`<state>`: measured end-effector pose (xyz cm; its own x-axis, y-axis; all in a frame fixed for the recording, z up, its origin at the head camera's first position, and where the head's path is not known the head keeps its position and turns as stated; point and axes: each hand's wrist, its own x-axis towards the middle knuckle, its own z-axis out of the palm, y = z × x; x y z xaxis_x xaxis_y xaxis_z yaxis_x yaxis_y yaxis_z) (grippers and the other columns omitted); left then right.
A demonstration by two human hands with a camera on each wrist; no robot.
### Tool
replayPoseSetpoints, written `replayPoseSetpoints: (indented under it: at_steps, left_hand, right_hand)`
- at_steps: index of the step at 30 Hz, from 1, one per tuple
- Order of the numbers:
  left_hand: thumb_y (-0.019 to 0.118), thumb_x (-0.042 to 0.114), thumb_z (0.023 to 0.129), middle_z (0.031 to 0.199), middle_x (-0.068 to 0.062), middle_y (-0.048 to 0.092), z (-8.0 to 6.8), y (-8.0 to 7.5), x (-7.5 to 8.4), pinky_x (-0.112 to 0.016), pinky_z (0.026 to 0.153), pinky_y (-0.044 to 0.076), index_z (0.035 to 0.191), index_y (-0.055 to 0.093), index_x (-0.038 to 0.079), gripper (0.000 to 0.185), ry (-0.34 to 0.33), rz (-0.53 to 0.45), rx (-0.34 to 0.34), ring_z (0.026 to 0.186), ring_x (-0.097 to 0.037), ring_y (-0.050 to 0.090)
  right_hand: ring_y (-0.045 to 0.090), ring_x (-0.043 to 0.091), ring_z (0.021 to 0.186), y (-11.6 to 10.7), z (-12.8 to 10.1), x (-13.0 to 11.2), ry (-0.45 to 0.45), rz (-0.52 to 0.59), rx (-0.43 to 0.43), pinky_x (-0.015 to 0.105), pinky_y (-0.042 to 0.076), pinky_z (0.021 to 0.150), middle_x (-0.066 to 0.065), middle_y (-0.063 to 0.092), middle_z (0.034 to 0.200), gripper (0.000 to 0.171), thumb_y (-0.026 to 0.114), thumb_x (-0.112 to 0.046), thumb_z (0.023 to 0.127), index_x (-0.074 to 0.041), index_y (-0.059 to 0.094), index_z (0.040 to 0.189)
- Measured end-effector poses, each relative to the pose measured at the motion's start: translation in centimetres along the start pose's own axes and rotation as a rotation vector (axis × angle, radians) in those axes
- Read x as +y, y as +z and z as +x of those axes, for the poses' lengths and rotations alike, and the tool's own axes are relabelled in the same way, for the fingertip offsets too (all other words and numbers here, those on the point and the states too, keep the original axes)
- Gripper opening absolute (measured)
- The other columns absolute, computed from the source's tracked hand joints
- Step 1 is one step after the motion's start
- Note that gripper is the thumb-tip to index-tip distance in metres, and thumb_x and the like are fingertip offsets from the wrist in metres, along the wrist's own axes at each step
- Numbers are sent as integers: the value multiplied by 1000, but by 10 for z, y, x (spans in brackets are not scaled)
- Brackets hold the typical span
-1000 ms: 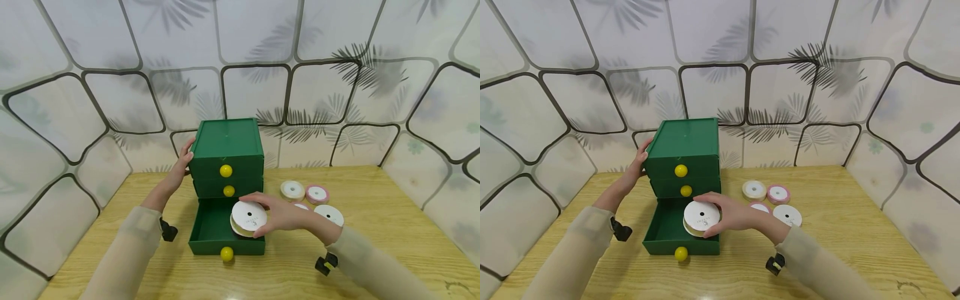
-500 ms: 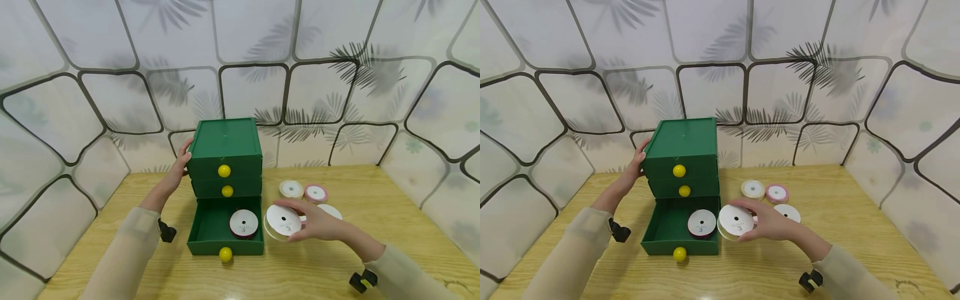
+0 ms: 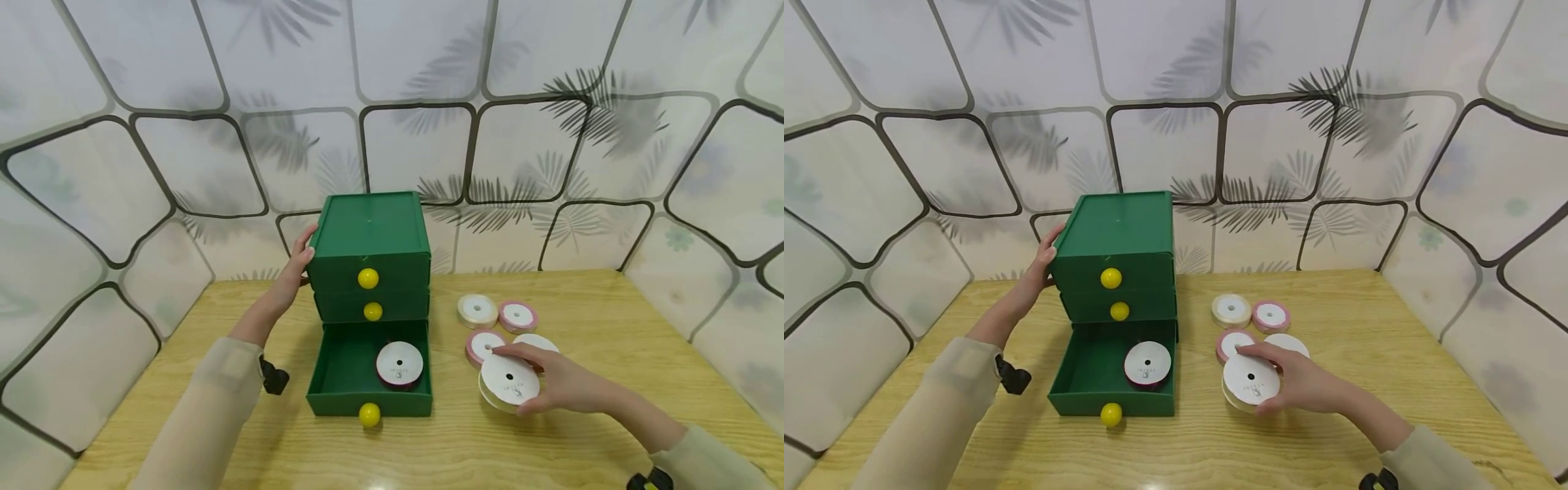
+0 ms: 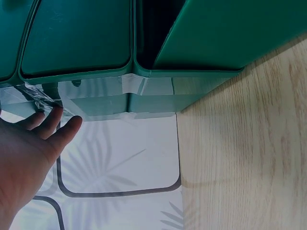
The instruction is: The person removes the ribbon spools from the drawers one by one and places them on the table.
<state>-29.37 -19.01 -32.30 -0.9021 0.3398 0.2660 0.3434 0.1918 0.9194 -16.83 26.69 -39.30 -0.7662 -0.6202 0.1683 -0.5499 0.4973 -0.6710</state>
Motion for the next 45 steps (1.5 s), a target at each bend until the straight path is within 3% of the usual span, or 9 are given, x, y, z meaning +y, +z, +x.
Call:
replayPoseSetpoints:
  at_steps: [13,23,31,41,45]
  left_hand:
    - [28,49,98,160,-4,-9,-1,0,-1,-72,100,18,158,1,28,68,3,6,-7,141,-44,14]
    - [28,50,98,160,-4,-10,-1,-1,-1,-72,101,18,158,1,28,69,13,0,-7,141,-44,14]
    - [28,49,99,160,-4,-10,-3,-2,-1,-72,101,17,158,1,27,68,12,6,-9,141,-44,12]
    - [28,52,98,160,-1,-8,-1,-3,-2,-72,101,18,157,3,32,67,17,11,-28,143,-40,10]
    - [28,54,98,160,-2,-8,0,-2,-2,-71,101,18,157,2,31,68,16,1,-36,143,-41,11]
  right_hand:
    - [46,6,114,8,-5,12,14,-2,-120,20,38,90,4,53,136,80,82,-40,76,-10,48,142]
    - [41,5,122,13,-3,17,-26,-3,-129,16,32,95,9,50,140,83,84,-38,75,-8,47,143]
    - [43,7,120,15,-2,20,-33,-55,-121,19,35,93,7,50,139,83,83,-40,75,-9,47,142]
    - [43,8,119,16,-3,22,-27,-14,-126,19,36,94,6,50,138,86,86,-38,72,-11,46,144]
    - [48,10,119,13,-4,21,-5,-12,-85,21,38,96,4,54,134,82,86,-38,72,-11,50,140]
